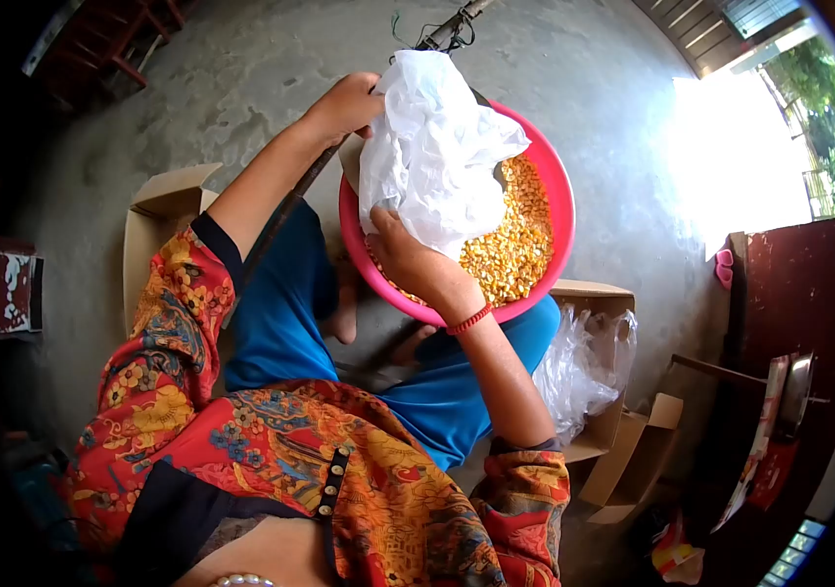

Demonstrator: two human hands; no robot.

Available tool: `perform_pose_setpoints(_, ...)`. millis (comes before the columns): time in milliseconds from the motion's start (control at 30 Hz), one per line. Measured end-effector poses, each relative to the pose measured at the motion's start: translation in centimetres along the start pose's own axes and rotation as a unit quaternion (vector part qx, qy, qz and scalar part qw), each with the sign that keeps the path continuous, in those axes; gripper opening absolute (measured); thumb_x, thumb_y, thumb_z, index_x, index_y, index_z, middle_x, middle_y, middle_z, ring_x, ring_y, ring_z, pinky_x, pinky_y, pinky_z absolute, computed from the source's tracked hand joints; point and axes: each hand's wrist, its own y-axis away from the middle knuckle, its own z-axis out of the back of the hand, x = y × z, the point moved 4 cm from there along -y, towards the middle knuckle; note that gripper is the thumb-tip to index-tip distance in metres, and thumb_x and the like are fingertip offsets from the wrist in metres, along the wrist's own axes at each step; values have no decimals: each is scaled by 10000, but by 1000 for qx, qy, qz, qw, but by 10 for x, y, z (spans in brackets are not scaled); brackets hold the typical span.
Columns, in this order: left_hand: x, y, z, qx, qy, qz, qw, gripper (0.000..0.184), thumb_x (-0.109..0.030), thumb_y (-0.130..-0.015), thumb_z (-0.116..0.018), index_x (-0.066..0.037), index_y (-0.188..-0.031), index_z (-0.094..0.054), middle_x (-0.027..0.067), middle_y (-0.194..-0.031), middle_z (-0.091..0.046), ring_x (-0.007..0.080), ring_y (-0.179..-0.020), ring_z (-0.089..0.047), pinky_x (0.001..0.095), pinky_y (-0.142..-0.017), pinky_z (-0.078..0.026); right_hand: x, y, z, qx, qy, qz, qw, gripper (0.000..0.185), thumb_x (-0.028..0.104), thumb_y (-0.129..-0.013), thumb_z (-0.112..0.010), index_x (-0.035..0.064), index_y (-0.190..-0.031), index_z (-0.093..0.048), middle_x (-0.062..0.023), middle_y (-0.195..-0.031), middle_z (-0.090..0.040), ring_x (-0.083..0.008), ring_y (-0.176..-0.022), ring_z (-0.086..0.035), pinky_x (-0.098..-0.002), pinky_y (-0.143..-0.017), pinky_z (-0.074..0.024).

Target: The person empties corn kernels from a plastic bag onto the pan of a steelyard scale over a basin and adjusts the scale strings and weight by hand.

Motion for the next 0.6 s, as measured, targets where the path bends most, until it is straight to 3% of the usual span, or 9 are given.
perform_pose_setpoints(100, 7, -7, -5, -52, -21, 11, 998, 256, -173, -796, -545, 50, -917, -581, 118, -797, -619, 188, -655, -590, 315, -543, -470, 16, -23, 33, 44, -118, -24, 992, 231, 217, -889, -517, -4, -943, -558, -199, -775, -584, -332, -745, -568, -388, -707, -442)
perform_pose_setpoints(133, 0, -6, -3, -116, -115, -59, 985, 247, -159, -798, -538, 60, -904, -580, 146, -809, -634, 208, -702, -610, 325, -621, -482, 14, -28, 58, -14, -164, -56, 985, 242, 231, -894, -529, 17, -960, -618, -151, -795, -618, -227, -773, -601, -333, -690, -469)
perform_pose_setpoints(200, 2, -8, 0, -122, -126, -61, 983, 271, -175, -768, -539, 56, -903, -579, 188, -845, -630, 285, -777, -608, 358, -687, -473, -21, -32, 88, -131, -318, -205, 917, 373, 252, -874, -569, 34, -1174, -531, -147, -871, -637, -210, -807, -623, -342, -681, -500)
perform_pose_setpoints(267, 8, -10, 6, -124, -161, -46, 978, 345, -228, -694, -565, 41, -910, -586, 237, -889, -624, 354, -846, -608, 390, -745, -469, -57, -31, 109, -248, -242, -164, 924, 675, 335, -820, -634, 99, -1364, -309, -206, -1229, -463, -276, -943, -601, -360, -761, -507)
perform_pose_setpoints(300, 6, -8, 9, -126, -163, -46, 977, 345, -228, -694, -565, 41, -910, -586, 237, -889, -624, 354, -846, -608, 390, -745, -469, -83, -29, 107, -257, -112, -196, 940, 802, 425, -772, -657, 92, -1388, -265, -238, -1247, -431, -314, -1015, -571, -398, -835, -477)
perform_pose_setpoints(433, -10, 12, 12, -114, -205, -25, 972, 503, -342, -609, -658, 48, -916, -573, 241, -906, -622, 354, -872, -607, 383, -778, -473, -138, -24, 55, -135, -34, -311, 940, 920, 558, -763, -554, 43, -1413, -155, -311, -1342, -319, -424, -1284, -277, -447, -1013, -313)
perform_pose_setpoints(533, -15, 30, 2, -88, -307, -89, 944, 749, -440, -543, -741, 68, -1034, -491, 240, -970, -610, 348, -920, -600, 378, -803, -478, -169, -20, 64, -173, -23, -438, 882, 848, 497, -803, -509, 17, -1405, -154, -310, -1239, -443, -396, -1199, -411, -411, -977, -358)
perform_pose_setpoints(567, -13, 33, -1, -68, -306, -83, 946, 676, -393, -607, -752, 55, -1045, -498, 237, -933, -615, 357, -892, -600, 386, -795, -471, -178, -19, 73, -202, -67, -460, 862, 821, 471, -814, -500, 15, -1403, -156, -303, -1202, -483, -384, -1166, -451, -399, -966, -368)
perform_pose_setpoints(600, -11, 37, -6, -69, -309, -93, 944, 655, -377, -611, -750, 55, -1037, -504, 239, -932, -613, 357, -887, -599, 386, -788, -470, -183, -18, 82, -214, -109, -452, 859, 773, 405, -822, -528, 15, -1395, -186, -262, -1087, -552, -331, -968, -547, -363, -826, -440)
